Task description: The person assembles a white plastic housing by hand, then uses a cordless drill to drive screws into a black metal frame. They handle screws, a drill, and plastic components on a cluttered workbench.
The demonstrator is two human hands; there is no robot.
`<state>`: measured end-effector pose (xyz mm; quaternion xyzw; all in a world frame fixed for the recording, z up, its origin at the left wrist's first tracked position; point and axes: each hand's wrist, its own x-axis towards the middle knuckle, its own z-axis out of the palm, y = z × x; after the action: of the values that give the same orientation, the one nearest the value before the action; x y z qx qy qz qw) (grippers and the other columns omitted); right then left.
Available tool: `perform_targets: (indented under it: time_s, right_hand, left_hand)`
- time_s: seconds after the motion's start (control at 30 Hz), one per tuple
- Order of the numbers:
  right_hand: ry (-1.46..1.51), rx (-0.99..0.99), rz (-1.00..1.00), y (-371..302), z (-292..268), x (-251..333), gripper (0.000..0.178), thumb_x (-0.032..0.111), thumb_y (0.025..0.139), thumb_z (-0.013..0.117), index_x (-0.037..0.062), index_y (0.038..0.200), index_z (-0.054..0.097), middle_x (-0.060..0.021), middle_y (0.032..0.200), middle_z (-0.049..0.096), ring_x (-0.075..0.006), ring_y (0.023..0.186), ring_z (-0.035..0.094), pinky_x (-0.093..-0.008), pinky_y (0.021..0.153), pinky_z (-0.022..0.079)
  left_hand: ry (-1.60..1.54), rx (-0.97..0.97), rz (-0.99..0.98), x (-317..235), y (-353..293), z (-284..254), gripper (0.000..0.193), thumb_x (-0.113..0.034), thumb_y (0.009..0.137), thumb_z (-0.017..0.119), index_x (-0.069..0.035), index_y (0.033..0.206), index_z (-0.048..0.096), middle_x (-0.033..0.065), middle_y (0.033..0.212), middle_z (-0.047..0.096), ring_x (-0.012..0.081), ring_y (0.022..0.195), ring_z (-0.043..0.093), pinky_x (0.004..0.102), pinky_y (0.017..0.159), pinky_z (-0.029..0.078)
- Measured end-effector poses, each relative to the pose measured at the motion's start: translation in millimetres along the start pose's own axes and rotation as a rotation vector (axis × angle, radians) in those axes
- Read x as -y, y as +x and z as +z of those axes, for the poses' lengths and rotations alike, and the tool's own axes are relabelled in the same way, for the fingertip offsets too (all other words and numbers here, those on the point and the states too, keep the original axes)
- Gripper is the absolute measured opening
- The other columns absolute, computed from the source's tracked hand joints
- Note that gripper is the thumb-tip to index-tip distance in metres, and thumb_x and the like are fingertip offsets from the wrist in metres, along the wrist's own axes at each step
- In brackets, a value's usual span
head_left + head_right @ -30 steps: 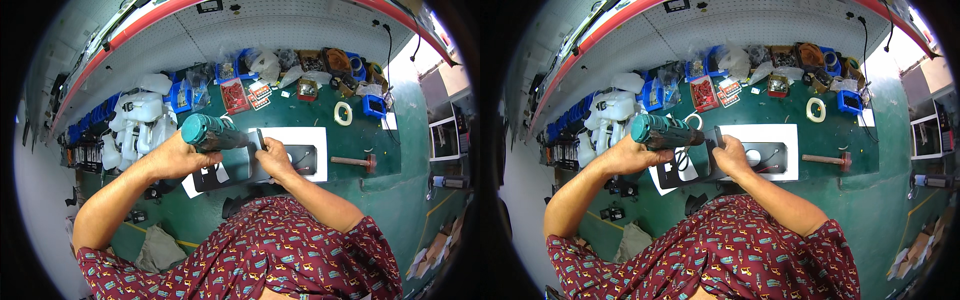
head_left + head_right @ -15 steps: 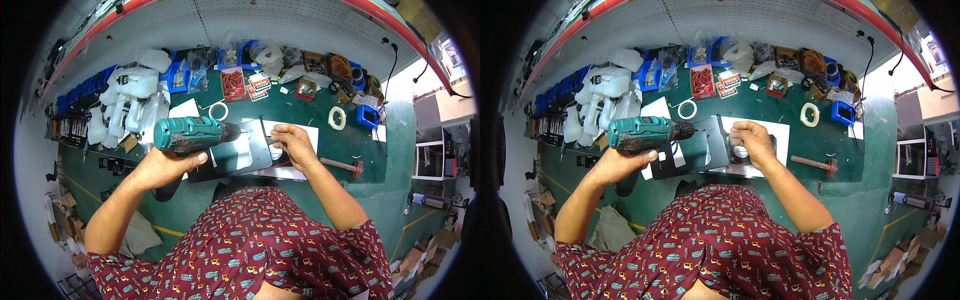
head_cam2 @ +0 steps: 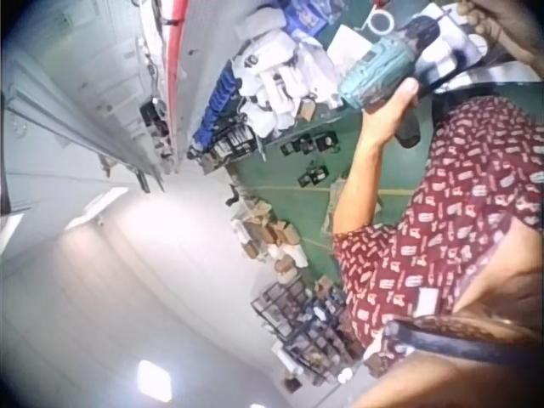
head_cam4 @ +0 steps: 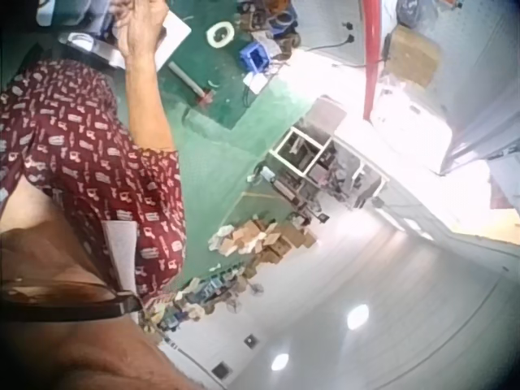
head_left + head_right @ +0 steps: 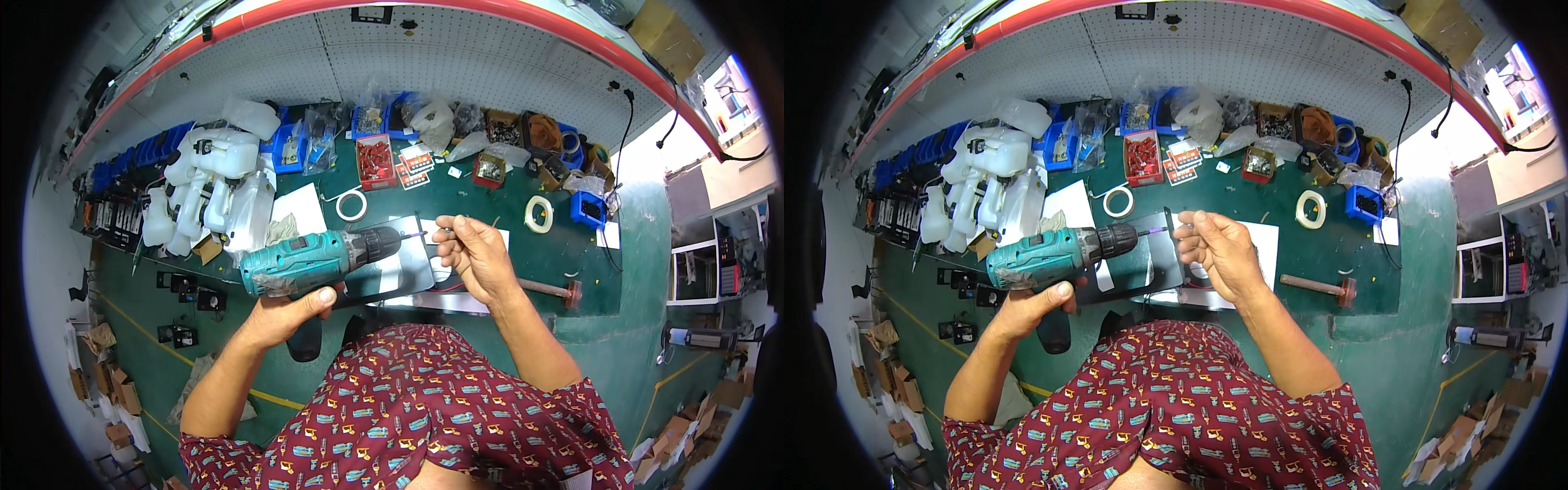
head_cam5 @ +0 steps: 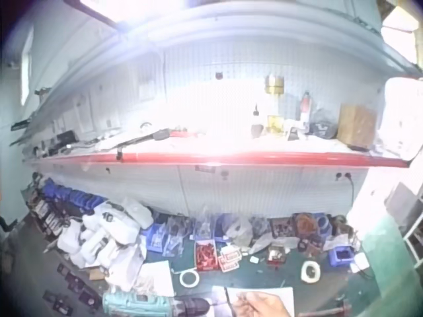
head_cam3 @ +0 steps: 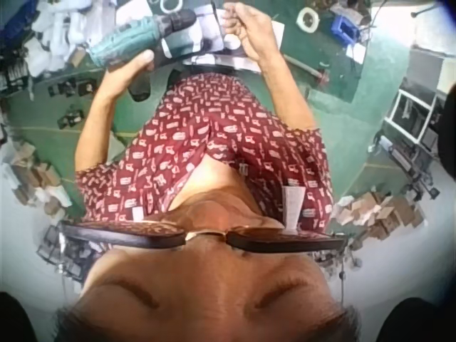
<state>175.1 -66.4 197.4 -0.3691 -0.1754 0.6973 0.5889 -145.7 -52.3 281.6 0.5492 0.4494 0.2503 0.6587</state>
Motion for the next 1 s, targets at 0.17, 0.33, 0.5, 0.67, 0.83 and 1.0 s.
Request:
perform_targets:
  time_s: [0.17, 0.33, 0.5, 0.67, 0.83, 1.0]
  right_hand:
    - [-0.074, 0.036, -0.010, -6.7, -5.9, 0.2, 0.025, 0.006, 0.099, 0.068, -0.0082, 0.120, 0.066, -0.0196, 0.108, 0.074, -0.0274, 0.099, 0.076, -0.0347, 0.084, 0.066]
    - [-0.035, 0.078, -0.003, -12.0, -11.8, 1.2, 0.023, 0.003, 0.097, 0.070, -0.0071, 0.117, 0.067, -0.0210, 0.107, 0.074, -0.0273, 0.096, 0.077, -0.0338, 0.081, 0.068]
    - [-0.016, 0.113, 0.008, -20.9, -14.4, 9.2, 0.025, 0.003, 0.098, 0.070, -0.0091, 0.120, 0.066, -0.0211, 0.107, 0.073, -0.0270, 0.096, 0.077, -0.0335, 0.085, 0.067]
    - [-0.030, 0.146, 0.038, -25.0, -25.5, 18.8, 0.026, 0.005, 0.098, 0.070, -0.0090, 0.120, 0.066, -0.0224, 0.108, 0.074, -0.0264, 0.095, 0.077, -0.0337, 0.082, 0.067]
    - [-0.059, 0.236, 0.112, -24.2, -37.3, 29.1, 0.026, 0.008, 0.098, 0.071, -0.0081, 0.119, 0.067, -0.0221, 0.105, 0.075, -0.0252, 0.090, 0.078, -0.0335, 0.077, 0.067]
    - [-0.117, 0.333, 0.122, -24.1, -33.1, 35.1, 0.026, 0.009, 0.098, 0.071, -0.0070, 0.118, 0.069, -0.0209, 0.100, 0.076, -0.0239, 0.084, 0.078, -0.0335, 0.073, 0.067]
  left_hand:
    - [-0.051, -0.024, -0.014, 5.5, -4.4, 10.1, 0.052, -0.032, 0.088, 0.083, -0.003, 0.125, 0.063, 0.0113, 0.105, 0.071, 0.0157, 0.076, 0.065, 0.0323, 0.071, 0.057]
    - [-0.066, -0.037, -0.010, 5.6, -8.2, 26.6, 0.050, -0.030, 0.088, 0.083, -0.003, 0.125, 0.063, 0.0113, 0.104, 0.071, 0.0159, 0.076, 0.065, 0.0322, 0.071, 0.057]
    - [-0.086, -0.025, 0.017, 7.3, -10.2, 42.9, 0.041, -0.027, 0.092, 0.080, -0.003, 0.122, 0.065, 0.0079, 0.104, 0.072, 0.0131, 0.078, 0.064, 0.0305, 0.071, 0.056]
    - [-0.065, -0.028, 0.028, 7.5, -12.1, 54.7, 0.039, -0.025, 0.093, 0.080, -0.003, 0.122, 0.065, 0.0073, 0.104, 0.072, 0.0126, 0.079, 0.065, 0.0307, 0.071, 0.056]
    - [0.053, -0.014, 0.050, 10.0, -18.6, 55.4, 0.035, -0.022, 0.093, 0.082, -0.006, 0.120, 0.068, 0.0040, 0.105, 0.073, 0.0125, 0.086, 0.066, 0.0308, 0.077, 0.057]
    - [0.357, 0.019, 0.186, 19.3, -15.3, 37.8, 0.034, -0.023, 0.091, 0.084, -0.008, 0.118, 0.071, 0.0014, 0.107, 0.073, 0.0118, 0.094, 0.067, 0.0299, 0.084, 0.056]
